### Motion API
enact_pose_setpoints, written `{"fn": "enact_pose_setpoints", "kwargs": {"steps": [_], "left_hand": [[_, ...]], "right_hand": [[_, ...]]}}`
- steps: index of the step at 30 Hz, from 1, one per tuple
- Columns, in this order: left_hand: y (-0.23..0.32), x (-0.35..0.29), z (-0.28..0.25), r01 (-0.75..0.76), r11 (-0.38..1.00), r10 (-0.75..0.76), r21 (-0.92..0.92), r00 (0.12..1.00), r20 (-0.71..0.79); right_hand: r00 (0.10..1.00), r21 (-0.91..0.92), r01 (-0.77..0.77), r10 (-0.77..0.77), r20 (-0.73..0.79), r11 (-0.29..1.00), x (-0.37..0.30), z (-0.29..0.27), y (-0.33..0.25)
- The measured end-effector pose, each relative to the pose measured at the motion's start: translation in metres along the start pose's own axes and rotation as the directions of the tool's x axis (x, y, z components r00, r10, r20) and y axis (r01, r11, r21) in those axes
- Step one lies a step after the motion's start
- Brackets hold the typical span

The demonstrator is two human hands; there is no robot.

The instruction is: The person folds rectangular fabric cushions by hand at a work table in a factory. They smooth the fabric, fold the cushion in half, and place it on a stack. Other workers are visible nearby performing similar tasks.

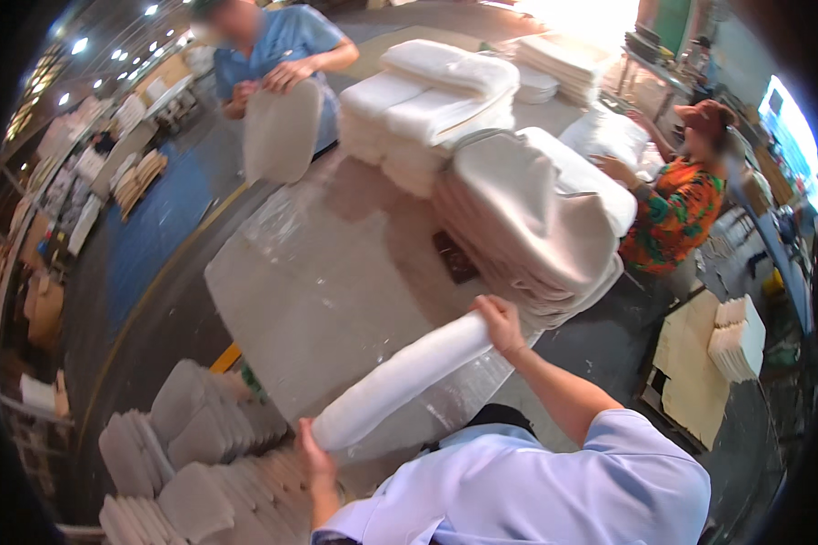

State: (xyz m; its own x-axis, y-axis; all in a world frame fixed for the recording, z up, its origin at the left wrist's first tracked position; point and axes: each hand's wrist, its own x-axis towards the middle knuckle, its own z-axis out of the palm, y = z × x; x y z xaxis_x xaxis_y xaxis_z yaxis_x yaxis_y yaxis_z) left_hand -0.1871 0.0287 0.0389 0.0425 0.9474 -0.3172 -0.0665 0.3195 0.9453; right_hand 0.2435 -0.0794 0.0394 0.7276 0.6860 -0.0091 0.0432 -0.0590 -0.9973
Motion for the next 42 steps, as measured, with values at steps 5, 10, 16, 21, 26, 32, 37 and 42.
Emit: {"fn": "enact_pose_setpoints", "kwargs": {"steps": [5,10,16,21,26,32,37,42], "left_hand": [[0.058,0.0,0.003,-0.269,0.819,0.221,0.506,0.963,0.155],[0.106,-0.033,0.115,-0.706,0.492,0.289,0.509,0.684,0.67],[0.083,-0.039,0.168,-0.791,0.111,0.108,0.601,0.611,0.784],[0.089,-0.042,0.178,-0.727,0.131,0.004,0.674,0.68,0.733],[0.089,-0.041,0.19,-0.729,0.119,0.102,0.674,0.684,0.722],[0.076,-0.045,0.208,-0.652,0.086,0.07,0.754,0.759,0.648],[0.057,-0.034,0.198,-0.643,0.065,0.076,0.763,0.765,0.639],[0.049,-0.029,0.19,-0.615,0.014,0.048,0.788,0.788,0.614]], "right_hand": [[0.994,0.01,-0.069,0.068,0.084,0.998,-0.005,-0.002,-0.002],[0.994,-0.05,-0.078,0.082,0.075,0.996,-0.008,-0.013,-0.006],[0.974,-0.393,0.149,-0.065,0.218,0.908,-0.001,-0.026,-0.064],[0.887,-0.495,0.458,-0.344,0.308,0.738,0.049,-0.069,-0.122],[0.924,-0.712,0.376,-0.298,0.24,0.593,0.131,-0.08,-0.138],[0.964,-0.878,0.229,0.025,0.263,0.421,0.181,-0.068,-0.113],[0.935,-0.843,0.342,-0.065,0.348,0.415,0.184,-0.075,-0.101],[0.855,-0.722,0.518,-0.274,0.44,0.458,0.155,-0.061,-0.092]]}}
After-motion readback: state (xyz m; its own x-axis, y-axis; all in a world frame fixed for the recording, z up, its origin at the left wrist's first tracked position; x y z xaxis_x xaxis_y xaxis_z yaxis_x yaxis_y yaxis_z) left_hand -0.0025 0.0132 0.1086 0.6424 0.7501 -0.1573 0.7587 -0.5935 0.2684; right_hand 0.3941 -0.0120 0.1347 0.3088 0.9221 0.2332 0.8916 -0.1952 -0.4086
